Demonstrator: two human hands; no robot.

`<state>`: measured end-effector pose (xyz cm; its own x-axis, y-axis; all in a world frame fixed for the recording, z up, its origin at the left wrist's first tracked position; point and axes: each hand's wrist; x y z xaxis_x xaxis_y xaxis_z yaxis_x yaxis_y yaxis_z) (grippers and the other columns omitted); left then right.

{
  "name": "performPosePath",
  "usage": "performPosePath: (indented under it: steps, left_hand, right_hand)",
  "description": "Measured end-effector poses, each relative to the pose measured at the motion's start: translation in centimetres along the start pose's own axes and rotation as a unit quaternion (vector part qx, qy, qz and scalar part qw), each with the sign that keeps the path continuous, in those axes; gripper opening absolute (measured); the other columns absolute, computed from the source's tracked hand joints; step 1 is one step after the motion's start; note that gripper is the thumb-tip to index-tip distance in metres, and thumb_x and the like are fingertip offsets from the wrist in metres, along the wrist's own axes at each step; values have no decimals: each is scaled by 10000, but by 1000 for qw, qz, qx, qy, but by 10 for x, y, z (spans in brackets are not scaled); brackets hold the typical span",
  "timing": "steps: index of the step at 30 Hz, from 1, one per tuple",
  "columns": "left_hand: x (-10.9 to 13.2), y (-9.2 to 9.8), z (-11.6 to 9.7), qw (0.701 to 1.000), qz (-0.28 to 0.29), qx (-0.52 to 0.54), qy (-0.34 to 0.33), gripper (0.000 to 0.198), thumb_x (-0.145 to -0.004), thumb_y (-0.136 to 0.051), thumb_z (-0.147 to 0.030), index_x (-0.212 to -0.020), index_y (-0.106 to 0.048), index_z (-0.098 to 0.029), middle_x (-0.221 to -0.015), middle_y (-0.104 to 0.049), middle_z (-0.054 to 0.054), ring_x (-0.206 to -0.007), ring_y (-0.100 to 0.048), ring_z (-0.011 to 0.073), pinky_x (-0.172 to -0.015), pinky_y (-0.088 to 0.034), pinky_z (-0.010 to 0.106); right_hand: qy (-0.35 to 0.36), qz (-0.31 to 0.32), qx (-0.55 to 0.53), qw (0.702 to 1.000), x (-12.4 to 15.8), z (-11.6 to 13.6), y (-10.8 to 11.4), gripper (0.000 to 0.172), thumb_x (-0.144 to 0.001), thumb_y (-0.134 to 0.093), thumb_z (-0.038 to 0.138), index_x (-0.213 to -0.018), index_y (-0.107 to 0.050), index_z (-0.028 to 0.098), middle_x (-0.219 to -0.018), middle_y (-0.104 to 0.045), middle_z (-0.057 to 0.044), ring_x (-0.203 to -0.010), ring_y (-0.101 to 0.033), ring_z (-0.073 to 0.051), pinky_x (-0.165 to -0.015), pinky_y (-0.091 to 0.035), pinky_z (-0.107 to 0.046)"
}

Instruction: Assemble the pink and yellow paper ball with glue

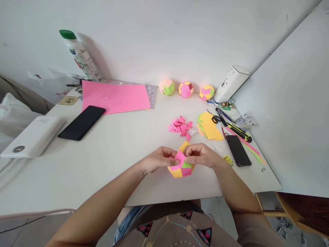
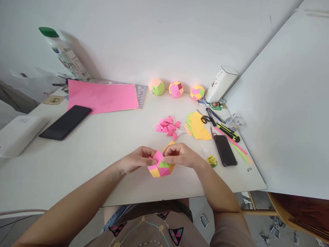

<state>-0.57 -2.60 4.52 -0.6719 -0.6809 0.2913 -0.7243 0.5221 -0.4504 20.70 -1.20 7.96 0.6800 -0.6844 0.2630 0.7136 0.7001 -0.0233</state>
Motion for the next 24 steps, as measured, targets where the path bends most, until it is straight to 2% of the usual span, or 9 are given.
performPosePath:
  steps: [6,14,24]
  left_hand:
    - [-2,-1,3,1000,20,5,23,164,-605,-786,-239,-722,-738,-136,-648,-657,10,-624,-547,115,-621,-419,237]
    - [0,-3,3,999,17,10,28,182,-634,-770,-268,-745,-740,-127,-679,-676,27,-641,-566,124,-621,-433,234]
    - [-1,-2,2,999,21,7,37,210,-609,-793,-254,-775,-750,-132,-710,-698,35,-661,-588,133,-642,-451,240]
  right_hand:
    - [-23,-4,-9,1000,-4,-3,-4,216,-739,-708,334,-701,-617,142,-718,-554,7,-644,-469,-88,-586,-376,-221]
    - [-35,-2,-30,999,-5,-3,-8,211,-743,-700,339,-724,-649,135,-733,-577,1,-659,-490,-91,-612,-379,-233]
    - [-63,-45,-115,990,-10,-11,-15,221,-654,-745,294,-583,-610,134,-603,-529,31,-555,-442,-72,-540,-333,-229]
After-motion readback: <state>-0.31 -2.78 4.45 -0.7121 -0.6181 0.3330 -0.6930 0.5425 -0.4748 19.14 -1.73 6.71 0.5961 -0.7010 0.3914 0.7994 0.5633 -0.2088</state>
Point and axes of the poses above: each hand's wrist, its own x-axis away from the middle knuckle, its own y-axis out of the back of the hand, z = x × y
